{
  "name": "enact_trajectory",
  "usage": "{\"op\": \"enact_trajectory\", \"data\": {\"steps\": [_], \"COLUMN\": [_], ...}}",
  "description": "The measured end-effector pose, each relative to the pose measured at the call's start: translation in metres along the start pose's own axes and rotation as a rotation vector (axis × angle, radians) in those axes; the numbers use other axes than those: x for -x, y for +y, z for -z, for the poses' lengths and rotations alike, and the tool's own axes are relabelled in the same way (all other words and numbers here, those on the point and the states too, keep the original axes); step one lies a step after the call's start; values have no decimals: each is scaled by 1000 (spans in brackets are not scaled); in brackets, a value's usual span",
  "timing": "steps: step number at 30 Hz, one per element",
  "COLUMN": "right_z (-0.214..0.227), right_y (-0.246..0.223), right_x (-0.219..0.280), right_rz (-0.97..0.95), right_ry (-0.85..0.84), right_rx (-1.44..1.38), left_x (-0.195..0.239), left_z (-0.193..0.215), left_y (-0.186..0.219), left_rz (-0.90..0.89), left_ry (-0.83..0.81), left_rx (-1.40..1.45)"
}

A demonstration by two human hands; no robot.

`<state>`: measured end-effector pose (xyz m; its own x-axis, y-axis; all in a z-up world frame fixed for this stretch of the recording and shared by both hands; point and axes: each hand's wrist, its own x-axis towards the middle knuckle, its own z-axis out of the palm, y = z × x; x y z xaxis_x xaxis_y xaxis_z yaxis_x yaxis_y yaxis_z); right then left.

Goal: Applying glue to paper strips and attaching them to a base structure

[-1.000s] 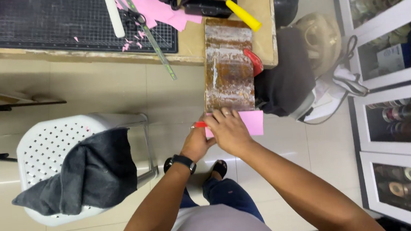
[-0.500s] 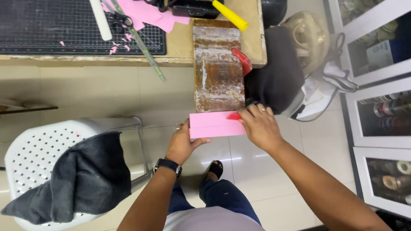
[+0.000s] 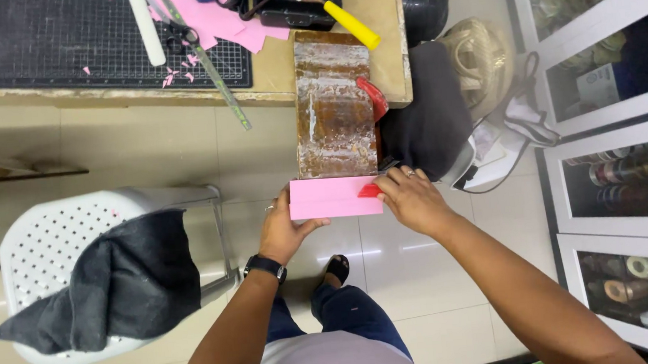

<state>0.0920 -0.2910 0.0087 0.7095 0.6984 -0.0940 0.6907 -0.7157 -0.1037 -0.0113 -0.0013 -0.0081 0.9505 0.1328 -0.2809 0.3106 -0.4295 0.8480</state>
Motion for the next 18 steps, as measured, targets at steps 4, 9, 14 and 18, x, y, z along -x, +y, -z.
{"op": "enact_trajectory", "data": {"steps": [4,9,14,18], "right_z": [0,-8,-12,16], "right_y": [-23,-47,-91,-123], "right_x": [-20,-36,-64,-73], "right_rz": [32,44,50,-111], "right_ry": [-65,-61,-57,-35], "right_rx": [20,59,10,-160], "left_x": [-1,-4,-9,-17], "left_z": [-5,-10,-15,-19], "left_y": [-7,-11,-23,-35], "left_rz": [33,58,56,20], "left_ry": [17,9,-2,-29], "left_rx": [29,1,-30,-72]}}
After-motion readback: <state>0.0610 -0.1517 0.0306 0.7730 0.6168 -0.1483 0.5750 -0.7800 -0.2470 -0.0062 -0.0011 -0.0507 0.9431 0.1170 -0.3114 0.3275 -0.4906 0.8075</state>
